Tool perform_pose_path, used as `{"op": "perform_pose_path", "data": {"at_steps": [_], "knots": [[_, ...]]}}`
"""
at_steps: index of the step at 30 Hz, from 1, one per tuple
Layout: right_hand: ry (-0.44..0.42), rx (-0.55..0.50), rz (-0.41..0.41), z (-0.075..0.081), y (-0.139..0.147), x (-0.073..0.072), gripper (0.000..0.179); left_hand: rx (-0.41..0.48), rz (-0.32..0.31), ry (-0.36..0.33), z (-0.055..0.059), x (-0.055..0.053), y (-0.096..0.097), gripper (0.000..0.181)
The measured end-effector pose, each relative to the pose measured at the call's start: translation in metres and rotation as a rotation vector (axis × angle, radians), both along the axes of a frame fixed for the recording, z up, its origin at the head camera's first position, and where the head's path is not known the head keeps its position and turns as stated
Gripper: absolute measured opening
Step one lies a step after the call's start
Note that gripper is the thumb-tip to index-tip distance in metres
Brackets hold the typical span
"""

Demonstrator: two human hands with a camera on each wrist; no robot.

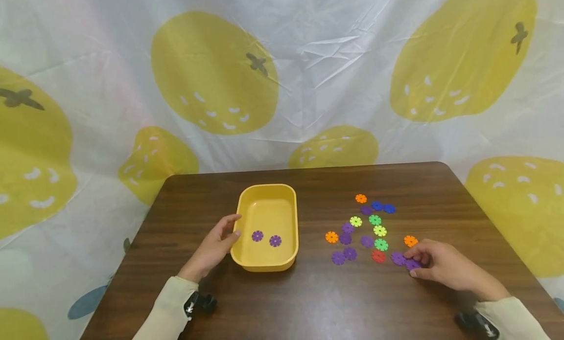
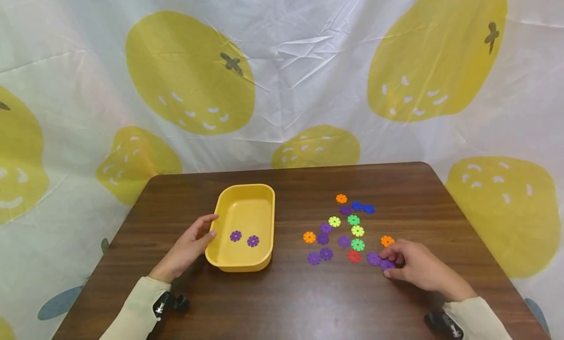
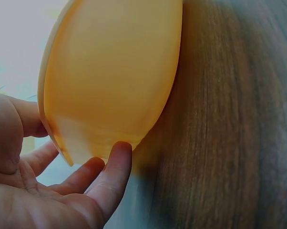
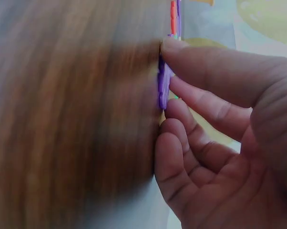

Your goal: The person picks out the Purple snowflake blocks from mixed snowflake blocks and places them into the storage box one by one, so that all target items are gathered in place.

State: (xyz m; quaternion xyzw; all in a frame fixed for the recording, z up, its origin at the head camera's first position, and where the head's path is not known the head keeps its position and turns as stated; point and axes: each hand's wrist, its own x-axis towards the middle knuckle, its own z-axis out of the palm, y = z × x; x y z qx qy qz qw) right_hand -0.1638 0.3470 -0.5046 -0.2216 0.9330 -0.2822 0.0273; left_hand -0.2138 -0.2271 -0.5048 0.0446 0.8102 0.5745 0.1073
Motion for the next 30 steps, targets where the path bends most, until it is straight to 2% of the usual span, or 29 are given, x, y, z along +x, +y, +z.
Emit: {"op": "perform_pose_path", "data": {"at_steps": [4, 8, 14, 21, 26, 30], "knots": [[-0.044, 0.031, -0.046, 0.003, 0.0, -0.002, 0.033, 0.003, 0.001, -0.009, -0.001, 0.0, 0.0, 0.053], [-0.046, 0.06, -0.059, 0.004, 0.0, -0.003, 0.028, 0.006, 0.005, -0.023, -0.002, 0.001, 0.0, 0.052], [-0.022, 0.038, -0.012, 0.004, 0.001, -0.003, 0.027, 0.002, 0.008, -0.024, -0.003, 0.002, -0.001, 0.052], [-0.052, -0.016, 0.043, 0.006, 0.0, -0.004, 0.023, -0.003, 0.003, -0.02, -0.002, 0.002, 0.0, 0.052], [0.006, -0.043, 0.036, 0.01, -0.006, -0.007, 0.012, 0.011, 0.0, -0.023, 0.0, 0.002, 0.001, 0.051], [0.045, -0.074, 0.014, 0.015, -0.014, -0.01, 0.014, 0.02, -0.009, -0.019, 0.002, 0.002, 0.001, 0.052]]}}
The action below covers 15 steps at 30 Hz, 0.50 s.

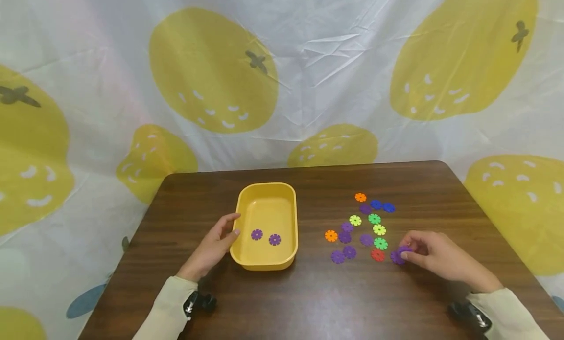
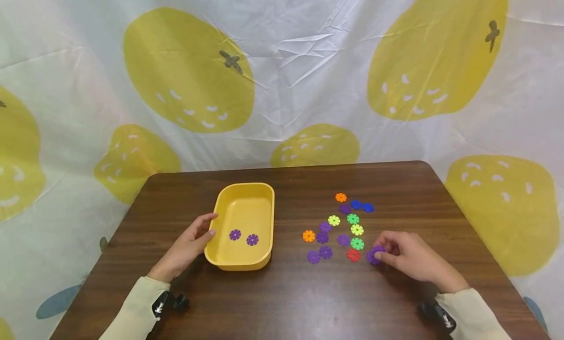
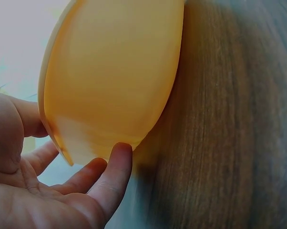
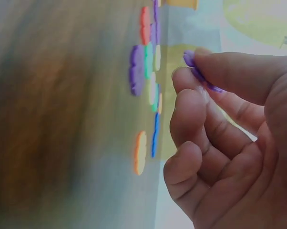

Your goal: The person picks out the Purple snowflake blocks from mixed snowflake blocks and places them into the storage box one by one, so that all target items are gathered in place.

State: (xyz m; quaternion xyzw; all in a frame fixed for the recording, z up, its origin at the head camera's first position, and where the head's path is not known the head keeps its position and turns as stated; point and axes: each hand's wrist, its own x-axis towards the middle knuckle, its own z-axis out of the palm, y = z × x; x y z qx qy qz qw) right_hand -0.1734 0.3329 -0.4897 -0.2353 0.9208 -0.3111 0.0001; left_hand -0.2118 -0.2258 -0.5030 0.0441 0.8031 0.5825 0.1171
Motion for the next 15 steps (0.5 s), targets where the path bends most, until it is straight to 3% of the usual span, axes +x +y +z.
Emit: {"op": "perform_pose_path", "data": {"at_steps": [15], "knots": [[0.055, -0.094, 0.056, 0.021, -0.042, -0.023, 0.015, -0.007, 0.009, -0.015, -0.002, 0.001, -0.001, 0.053]]}}
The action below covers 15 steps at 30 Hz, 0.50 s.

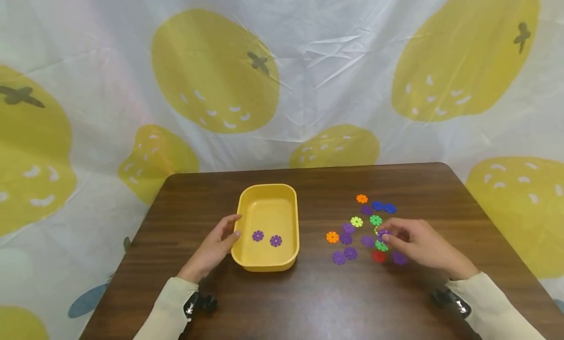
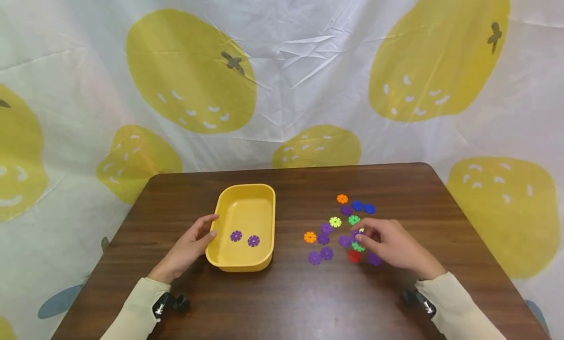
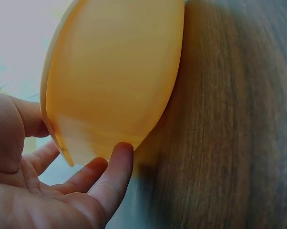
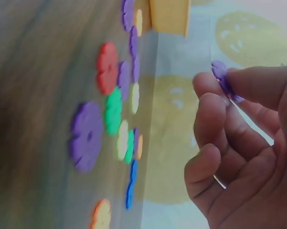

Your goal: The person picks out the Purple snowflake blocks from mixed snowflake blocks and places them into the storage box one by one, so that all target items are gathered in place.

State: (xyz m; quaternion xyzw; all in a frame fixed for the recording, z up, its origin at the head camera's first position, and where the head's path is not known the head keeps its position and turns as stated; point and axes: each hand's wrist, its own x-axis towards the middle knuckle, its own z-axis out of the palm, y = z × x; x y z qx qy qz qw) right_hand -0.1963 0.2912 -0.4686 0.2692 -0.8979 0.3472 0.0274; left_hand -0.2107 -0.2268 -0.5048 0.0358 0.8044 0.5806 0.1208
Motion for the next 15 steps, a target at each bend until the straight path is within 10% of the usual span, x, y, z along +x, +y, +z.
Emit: {"op": "perform_pose_path", "data": {"at_steps": [15], "knots": [[0.03, -0.086, 0.065, 0.007, -0.067, -0.036, 0.021, 0.002, -0.003, -0.001, 0.001, 0.0, -0.003, 0.051]]}}
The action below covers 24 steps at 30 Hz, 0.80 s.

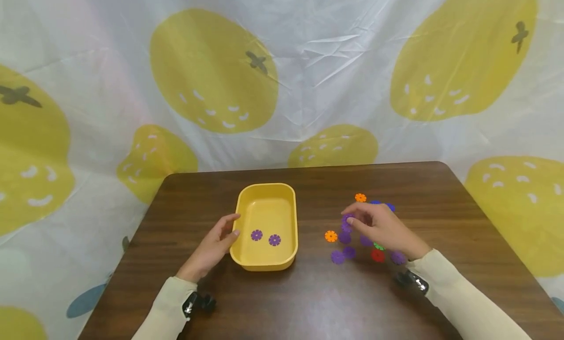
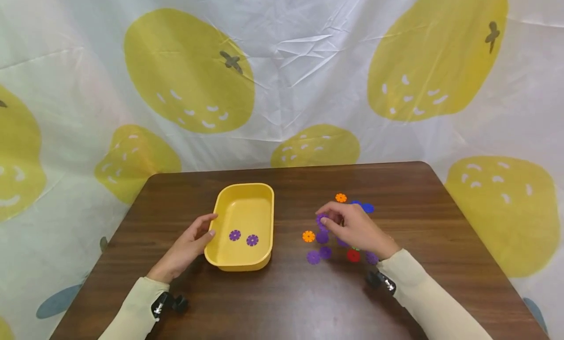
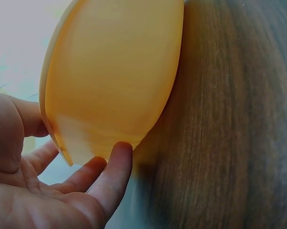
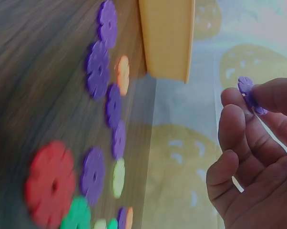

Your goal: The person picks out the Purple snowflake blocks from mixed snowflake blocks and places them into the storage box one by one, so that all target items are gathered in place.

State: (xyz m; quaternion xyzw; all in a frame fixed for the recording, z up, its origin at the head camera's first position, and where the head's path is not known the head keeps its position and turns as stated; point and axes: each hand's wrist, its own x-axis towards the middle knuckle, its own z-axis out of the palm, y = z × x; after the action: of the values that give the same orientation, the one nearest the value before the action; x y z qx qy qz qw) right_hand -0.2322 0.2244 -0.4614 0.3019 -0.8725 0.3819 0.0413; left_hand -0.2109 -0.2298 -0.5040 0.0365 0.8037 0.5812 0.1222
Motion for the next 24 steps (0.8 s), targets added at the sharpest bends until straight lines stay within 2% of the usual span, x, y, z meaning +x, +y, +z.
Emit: {"op": "perform_pose_path", "data": {"at_steps": [7, 17, 24], "knots": [[-0.003, -0.015, 0.055, 0.0, -0.033, -0.013, 0.018, -0.008, 0.013, 0.001, -0.001, -0.001, 0.0, 0.051], [-0.083, -0.053, 0.115, 0.004, -0.079, -0.027, 0.016, -0.023, 0.019, 0.001, 0.0, 0.0, 0.0, 0.051], [-0.11, -0.092, 0.167, 0.0, -0.105, -0.035, 0.018, -0.023, 0.007, 0.006, 0.0, 0.0, -0.001, 0.053]]}}
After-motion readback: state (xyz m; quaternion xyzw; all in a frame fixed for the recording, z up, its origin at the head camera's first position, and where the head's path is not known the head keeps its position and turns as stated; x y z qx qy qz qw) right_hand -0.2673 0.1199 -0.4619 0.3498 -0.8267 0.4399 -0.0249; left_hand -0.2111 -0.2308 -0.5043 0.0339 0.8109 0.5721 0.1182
